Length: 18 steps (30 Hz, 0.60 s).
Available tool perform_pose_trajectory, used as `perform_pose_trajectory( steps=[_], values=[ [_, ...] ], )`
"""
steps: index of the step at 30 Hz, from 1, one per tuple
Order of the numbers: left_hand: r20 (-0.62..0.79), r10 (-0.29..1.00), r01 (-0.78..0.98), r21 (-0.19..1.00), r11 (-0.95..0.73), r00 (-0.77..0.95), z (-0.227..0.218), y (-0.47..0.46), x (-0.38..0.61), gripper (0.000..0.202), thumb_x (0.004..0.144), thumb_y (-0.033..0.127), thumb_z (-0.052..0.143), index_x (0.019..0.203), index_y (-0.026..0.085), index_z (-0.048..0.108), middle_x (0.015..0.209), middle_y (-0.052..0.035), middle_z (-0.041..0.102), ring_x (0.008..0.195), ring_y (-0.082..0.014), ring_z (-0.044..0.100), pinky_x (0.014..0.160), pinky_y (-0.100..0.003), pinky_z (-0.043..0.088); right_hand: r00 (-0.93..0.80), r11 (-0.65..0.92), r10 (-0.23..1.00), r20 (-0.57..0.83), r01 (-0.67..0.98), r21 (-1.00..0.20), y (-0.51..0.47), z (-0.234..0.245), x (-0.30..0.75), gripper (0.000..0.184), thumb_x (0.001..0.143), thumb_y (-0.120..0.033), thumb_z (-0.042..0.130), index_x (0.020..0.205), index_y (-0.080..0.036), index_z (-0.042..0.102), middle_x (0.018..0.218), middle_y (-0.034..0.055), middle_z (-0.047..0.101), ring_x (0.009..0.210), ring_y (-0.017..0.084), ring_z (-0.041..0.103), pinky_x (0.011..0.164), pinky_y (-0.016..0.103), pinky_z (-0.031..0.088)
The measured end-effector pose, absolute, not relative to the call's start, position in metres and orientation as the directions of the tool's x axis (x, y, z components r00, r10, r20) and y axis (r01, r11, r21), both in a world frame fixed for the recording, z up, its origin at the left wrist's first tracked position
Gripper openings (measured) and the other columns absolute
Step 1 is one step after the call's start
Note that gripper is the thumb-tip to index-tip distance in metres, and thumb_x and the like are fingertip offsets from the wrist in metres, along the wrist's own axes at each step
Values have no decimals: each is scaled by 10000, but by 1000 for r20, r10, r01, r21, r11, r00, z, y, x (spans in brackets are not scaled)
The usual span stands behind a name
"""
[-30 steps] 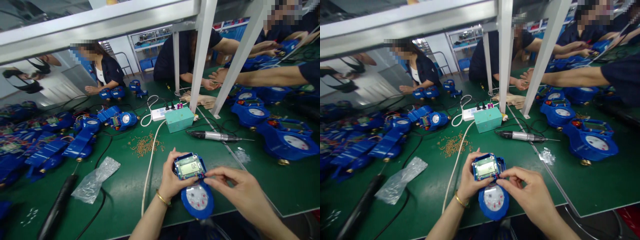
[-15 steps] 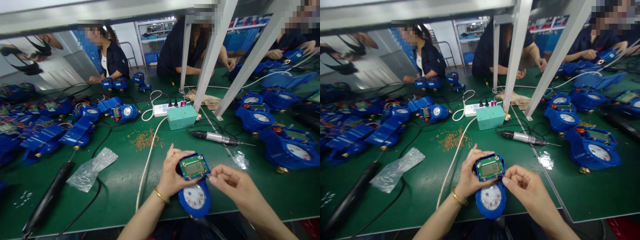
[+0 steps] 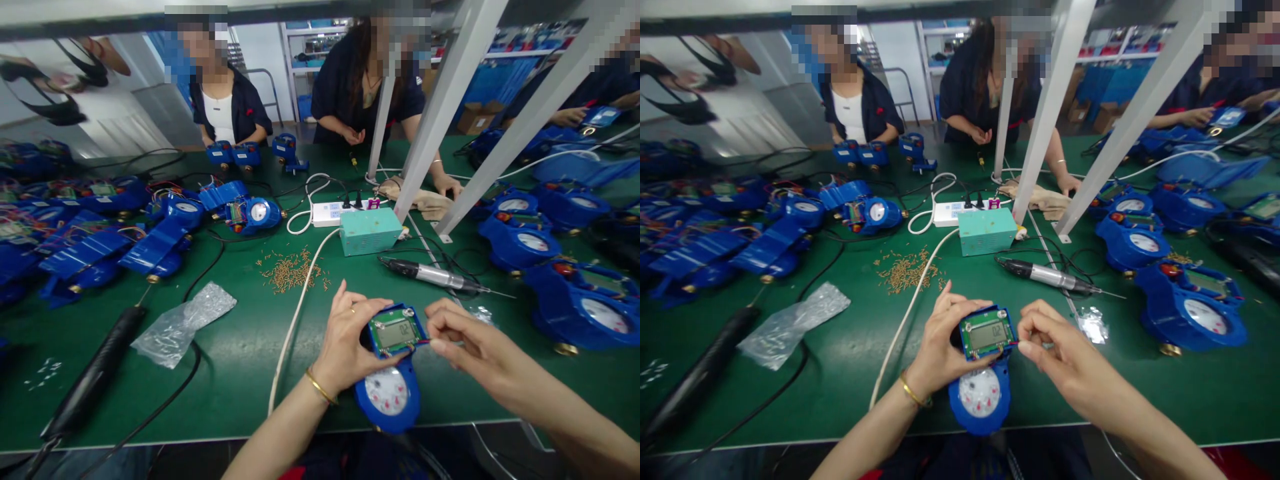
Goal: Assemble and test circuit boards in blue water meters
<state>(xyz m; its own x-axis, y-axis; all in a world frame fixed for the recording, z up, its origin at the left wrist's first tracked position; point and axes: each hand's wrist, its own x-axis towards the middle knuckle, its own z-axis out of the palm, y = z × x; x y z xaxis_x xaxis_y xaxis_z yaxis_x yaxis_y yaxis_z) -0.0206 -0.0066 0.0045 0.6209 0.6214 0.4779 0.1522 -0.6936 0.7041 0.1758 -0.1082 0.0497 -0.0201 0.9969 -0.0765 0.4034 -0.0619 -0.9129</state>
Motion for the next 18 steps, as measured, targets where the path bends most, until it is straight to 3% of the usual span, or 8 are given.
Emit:
perform_pose_trajectory(
  steps=[3, 6, 12, 18],
  values=[
    [466, 633, 153, 719, -678, 619, 7, -6, -21, 647, 627, 383, 862, 1218, 289, 616, 1110, -25, 730, 977, -246, 618, 1187, -627, 207, -87, -152, 977, -195, 355, -923, -105, 55, 180, 316, 974, -497, 472, 831, -220, 521, 811, 20, 504, 603, 136, 461, 505, 248, 391],
    [463, 629, 149, 720, -677, 625, 6, -6, -20, 639, 629, 391, 861, 1211, 286, 618, 1110, -25, 731, 968, -248, 618, 1186, -626, 207, -144, -187, 949, -279, 455, -871, -101, 60, 186, 296, 977, -473, 462, 824, -222, 502, 649, -31, 456, 543, 126, 410, 517, 246, 340],
    [457, 623, 151, 718, -680, 635, 3, -10, -20, 635, 637, 401, 856, 1204, 266, 602, 1134, -24, 731, 972, -245, 614, 1199, -608, 194, -184, -116, 939, -289, 623, -773, -94, 68, 197, 233, 950, -397, 481, 815, -221, 554, 705, -19, 510, 620, 138, 429, 553, 247, 335],
    [462, 634, 129, 737, -663, 620, 1, -10, -20, 627, 639, 406, 854, 1201, 273, 609, 1139, -34, 732, 978, -250, 625, 1202, -627, 175, -126, -196, 946, -300, 513, -835, -92, 68, 190, 256, 915, -430, 541, 796, -206, 579, 646, -20, 508, 546, 121, 442, 491, 233, 344]
  ],
)
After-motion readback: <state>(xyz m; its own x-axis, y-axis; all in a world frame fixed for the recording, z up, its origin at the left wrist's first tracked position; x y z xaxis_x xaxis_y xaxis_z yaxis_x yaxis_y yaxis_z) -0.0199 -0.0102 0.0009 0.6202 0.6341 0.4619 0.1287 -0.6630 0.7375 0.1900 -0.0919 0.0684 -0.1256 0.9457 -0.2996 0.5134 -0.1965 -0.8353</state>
